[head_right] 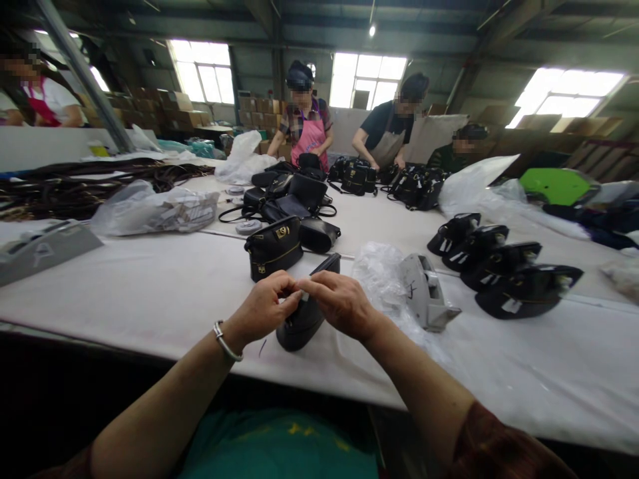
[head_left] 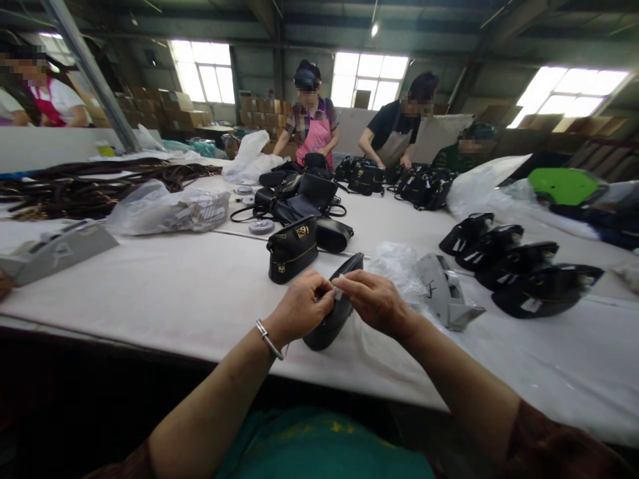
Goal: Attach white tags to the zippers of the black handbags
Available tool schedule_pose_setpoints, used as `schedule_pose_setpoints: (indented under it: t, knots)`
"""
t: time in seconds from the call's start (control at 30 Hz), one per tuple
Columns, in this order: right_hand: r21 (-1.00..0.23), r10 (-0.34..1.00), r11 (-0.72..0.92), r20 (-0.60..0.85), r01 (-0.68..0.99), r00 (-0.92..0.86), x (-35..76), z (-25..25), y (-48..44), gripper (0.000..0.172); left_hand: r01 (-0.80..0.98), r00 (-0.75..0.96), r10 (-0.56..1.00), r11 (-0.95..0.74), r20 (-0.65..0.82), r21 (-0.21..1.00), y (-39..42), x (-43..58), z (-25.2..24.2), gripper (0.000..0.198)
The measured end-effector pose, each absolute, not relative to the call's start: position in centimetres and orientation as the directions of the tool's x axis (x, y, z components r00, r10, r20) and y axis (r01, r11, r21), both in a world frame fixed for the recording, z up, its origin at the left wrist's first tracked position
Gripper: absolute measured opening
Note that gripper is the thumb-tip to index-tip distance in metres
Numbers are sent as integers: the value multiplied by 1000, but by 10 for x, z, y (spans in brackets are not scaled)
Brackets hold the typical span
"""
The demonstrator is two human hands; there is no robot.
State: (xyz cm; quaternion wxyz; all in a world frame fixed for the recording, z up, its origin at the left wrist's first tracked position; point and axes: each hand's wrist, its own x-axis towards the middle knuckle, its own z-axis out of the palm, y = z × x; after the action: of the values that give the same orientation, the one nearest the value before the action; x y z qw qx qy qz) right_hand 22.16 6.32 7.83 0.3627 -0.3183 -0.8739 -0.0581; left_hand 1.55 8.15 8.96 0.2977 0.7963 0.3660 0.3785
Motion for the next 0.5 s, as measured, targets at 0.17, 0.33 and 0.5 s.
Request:
schedule_pose_setpoints:
  t: [0.17, 0.33, 0.5]
  knots:
    - [106, 403, 794, 647, 599, -648, 226, 94, 76, 25, 326, 478, 799, -546, 364, 772, 83, 15, 92, 13]
    - [162, 341, 841, 582, 516, -738, 229, 110, 79, 23, 311, 470, 801, -542, 369, 780, 81, 17, 92, 11]
    - [167, 313, 884, 483, 438, -818, 230, 122, 81, 21, 306, 435, 809, -545, 394, 781, 78, 20, 92, 12]
